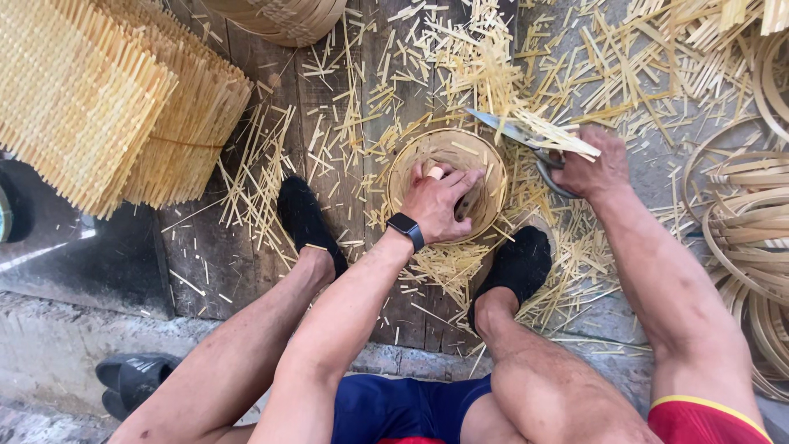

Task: The person sits on the floor and repeatedly assembles round bamboo trays. They place a woven bamboo mat over a circular wooden base, press it down, and trim the excess mat with shears. The finished trays are stacked nearby.

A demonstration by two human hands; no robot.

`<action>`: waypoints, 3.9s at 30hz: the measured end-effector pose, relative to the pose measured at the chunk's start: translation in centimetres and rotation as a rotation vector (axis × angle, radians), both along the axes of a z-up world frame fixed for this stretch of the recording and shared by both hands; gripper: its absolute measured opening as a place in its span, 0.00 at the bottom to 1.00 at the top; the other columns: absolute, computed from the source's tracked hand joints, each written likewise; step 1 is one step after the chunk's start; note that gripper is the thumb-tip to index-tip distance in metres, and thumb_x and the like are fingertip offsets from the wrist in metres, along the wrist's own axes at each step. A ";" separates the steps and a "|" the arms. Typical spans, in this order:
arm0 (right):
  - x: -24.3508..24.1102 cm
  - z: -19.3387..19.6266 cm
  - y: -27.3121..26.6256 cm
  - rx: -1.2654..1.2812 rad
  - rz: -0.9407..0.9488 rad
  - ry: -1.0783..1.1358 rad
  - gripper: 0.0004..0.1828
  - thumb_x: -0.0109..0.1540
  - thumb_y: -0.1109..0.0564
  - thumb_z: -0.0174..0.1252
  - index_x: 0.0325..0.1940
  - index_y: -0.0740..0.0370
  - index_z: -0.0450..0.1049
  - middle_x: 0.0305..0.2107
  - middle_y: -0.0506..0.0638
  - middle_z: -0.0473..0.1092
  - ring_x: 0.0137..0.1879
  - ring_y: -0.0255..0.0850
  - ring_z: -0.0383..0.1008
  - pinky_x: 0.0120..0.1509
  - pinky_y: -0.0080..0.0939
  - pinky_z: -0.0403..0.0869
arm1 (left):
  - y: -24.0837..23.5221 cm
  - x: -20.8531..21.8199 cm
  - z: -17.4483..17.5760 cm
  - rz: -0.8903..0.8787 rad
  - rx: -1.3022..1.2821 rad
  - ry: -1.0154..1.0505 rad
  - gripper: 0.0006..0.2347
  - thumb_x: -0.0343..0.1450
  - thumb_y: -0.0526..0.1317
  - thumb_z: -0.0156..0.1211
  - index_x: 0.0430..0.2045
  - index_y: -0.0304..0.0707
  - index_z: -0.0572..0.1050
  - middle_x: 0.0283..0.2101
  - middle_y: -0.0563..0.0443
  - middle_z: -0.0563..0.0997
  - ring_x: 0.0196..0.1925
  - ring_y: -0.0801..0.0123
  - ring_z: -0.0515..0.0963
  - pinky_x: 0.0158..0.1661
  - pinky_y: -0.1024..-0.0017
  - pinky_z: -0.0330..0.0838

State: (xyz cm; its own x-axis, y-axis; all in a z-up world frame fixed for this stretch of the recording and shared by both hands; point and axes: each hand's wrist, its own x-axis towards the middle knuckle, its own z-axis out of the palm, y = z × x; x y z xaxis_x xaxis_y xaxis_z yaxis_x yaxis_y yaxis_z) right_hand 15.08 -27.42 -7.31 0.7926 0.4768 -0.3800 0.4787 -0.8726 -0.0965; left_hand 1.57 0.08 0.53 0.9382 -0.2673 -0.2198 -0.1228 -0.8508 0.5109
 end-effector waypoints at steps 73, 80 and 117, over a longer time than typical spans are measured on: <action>-14.2 0.6 6.4 0.934 -1.174 0.873 0.11 0.62 0.60 0.63 0.43 0.73 0.78 0.31 0.59 0.78 0.29 0.44 0.80 0.30 0.41 0.81 | 0.1 -10.6 -11.0 1.562 -1.237 0.610 0.11 0.73 0.38 0.59 0.46 0.28 0.75 0.43 0.42 0.83 0.39 0.58 0.85 0.36 0.62 0.86; -12.7 3.8 6.4 0.938 -0.902 0.641 0.35 0.62 0.48 0.69 0.61 0.75 0.66 0.45 0.64 0.75 0.50 0.49 0.79 0.53 0.47 0.78 | 4.8 -7.6 -3.7 1.239 -0.833 0.561 0.11 0.72 0.39 0.61 0.42 0.30 0.79 0.38 0.45 0.85 0.37 0.60 0.85 0.34 0.63 0.84; -7.7 1.2 -4.0 0.297 -0.850 -0.042 0.53 0.48 0.44 0.78 0.67 0.59 0.55 0.56 0.65 0.67 0.61 0.61 0.69 0.63 0.58 0.69 | 1.5 -2.6 -7.4 0.308 0.103 -0.362 0.29 0.65 0.56 0.60 0.55 0.33 0.71 0.61 0.33 0.72 0.66 0.43 0.66 0.62 0.46 0.59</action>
